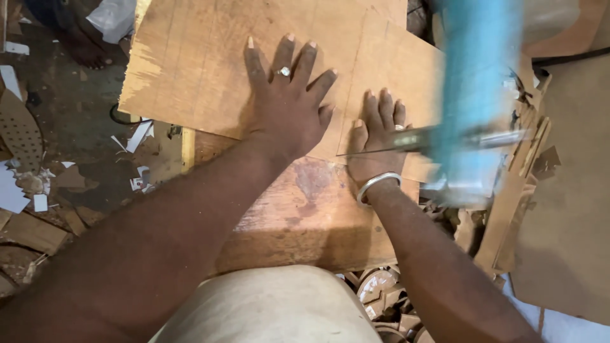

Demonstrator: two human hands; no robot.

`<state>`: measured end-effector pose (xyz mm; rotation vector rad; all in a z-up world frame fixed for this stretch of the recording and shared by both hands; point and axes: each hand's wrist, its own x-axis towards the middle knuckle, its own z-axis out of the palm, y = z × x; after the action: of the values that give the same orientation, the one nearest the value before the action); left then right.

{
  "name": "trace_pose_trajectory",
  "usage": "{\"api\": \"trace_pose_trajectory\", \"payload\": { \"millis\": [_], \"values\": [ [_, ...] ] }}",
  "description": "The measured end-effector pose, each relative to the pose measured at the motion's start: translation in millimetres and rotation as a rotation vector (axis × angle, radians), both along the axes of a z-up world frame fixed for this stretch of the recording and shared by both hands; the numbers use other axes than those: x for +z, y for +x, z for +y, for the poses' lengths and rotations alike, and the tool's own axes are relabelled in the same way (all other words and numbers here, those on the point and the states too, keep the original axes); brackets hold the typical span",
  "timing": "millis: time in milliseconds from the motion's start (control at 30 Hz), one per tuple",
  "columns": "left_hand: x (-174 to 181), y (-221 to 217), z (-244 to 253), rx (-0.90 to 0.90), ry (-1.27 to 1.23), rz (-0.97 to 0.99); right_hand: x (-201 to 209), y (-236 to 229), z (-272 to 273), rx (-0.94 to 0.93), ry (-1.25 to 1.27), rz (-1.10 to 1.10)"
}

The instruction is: Using a scroll saw to cut out a curved shape from a wooden board.

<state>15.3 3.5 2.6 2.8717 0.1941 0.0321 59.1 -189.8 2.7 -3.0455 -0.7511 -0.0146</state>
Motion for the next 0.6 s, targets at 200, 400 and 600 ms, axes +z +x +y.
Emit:
{"api": "trace_pose_trajectory", "payload": {
  "millis": [200,400,600],
  "values": [
    [-2.7,3.4,0.3,-0.007,0.018,0.014,3.8,1.7,2.5,-0.005,-0.039,0.019],
    [0.8,3.7,0.9,-0.003,0.016,0.038,8.2,4.1,9.3,-0.051,-0.044,0.047],
    [0.9,4.0,1.0,-0.002,0.023,0.046,4.6,7.7,5.2,-0.035,0.014,0.047]
  ]
}}
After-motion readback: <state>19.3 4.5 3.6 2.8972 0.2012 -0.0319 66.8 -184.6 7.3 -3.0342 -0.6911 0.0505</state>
